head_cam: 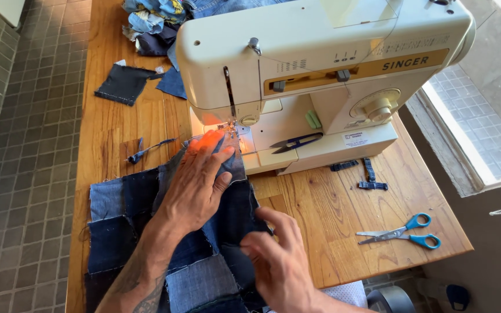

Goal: Sewing denim patches together using a sewing machine to create a patchwork fabric

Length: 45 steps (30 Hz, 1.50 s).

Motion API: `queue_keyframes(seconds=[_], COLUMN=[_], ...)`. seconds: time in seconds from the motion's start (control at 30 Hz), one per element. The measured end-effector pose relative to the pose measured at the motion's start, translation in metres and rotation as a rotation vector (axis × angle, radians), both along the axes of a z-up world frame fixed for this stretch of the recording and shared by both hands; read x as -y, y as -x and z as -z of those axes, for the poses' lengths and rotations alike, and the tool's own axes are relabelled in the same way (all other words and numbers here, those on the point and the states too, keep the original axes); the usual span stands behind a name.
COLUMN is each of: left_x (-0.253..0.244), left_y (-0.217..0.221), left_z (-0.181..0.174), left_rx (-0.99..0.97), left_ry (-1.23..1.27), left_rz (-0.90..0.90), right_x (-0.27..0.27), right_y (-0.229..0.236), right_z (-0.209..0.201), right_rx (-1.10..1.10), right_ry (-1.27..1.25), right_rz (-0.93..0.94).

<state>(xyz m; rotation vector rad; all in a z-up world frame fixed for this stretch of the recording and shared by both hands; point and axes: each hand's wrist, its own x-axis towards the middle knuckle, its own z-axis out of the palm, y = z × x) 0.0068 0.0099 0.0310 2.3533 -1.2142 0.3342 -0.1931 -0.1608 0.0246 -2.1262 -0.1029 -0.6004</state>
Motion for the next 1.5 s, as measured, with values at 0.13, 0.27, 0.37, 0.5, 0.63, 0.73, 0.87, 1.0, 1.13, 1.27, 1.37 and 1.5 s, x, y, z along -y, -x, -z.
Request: queue_keyframes(seconds=[0.13,0.27,0.37,0.5,0.63,0.73,0.87,1.0,1.13,1.27,1.37,1.5], left_x=[0.001,0.000,0.000,0.001,0.001,0.001,0.001,0.001,0.000,0.000,0.002,0.002], left_y=[0.001,0.001,0.002,0.001,0.002,0.001,0.000,-0.001,0.000,-0.001,-0.001,-0.002], left_z=[-0.005,-0.004,-0.003,-0.002,-0.005,-0.004,0.000,-0.001,-0.002,-0.001,-0.005,-0.006], left_rx=[-0.047,-0.072,-0.089,-0.068,-0.082,-0.068,-0.047,-0.067,-0.107,-0.083,-0.057,-0.020], left_ry=[-0.016,-0.019,-0.022,-0.005,-0.005,-0.019,-0.013,-0.031,-0.044,-0.044,-0.053,-0.054], left_rz=[0.000,-0.004,0.009,0.006,0.010,0.009,0.016,0.005,0.003,0.007,0.014,0.018], right_x=[-0.008,-0.010,-0.007,0.008,0.006,0.002,-0.004,-0.014,-0.018,-0.019,-0.018,-0.013], right_y=[0.000,-0.002,-0.004,-0.023,-0.022,-0.020,-0.015,-0.009,-0.009,-0.003,0.001,0.003], right_z=[0.005,-0.002,-0.003,0.009,0.032,0.034,0.026,0.005,0.001,0.015,0.021,0.014], right_rx=[0.060,0.092,-0.288,-0.666,-0.223,-0.187,-0.300,-0.039,0.080,0.033,-0.131,-0.280], right_ry=[0.142,-0.058,-0.543,-0.572,-0.041,-0.151,-0.248,0.014,0.159,0.088,-0.121,-0.433], right_rz=[-0.047,-0.115,-0.077,0.119,0.150,0.037,-0.013,0.058,0.139,0.133,0.201,0.083])
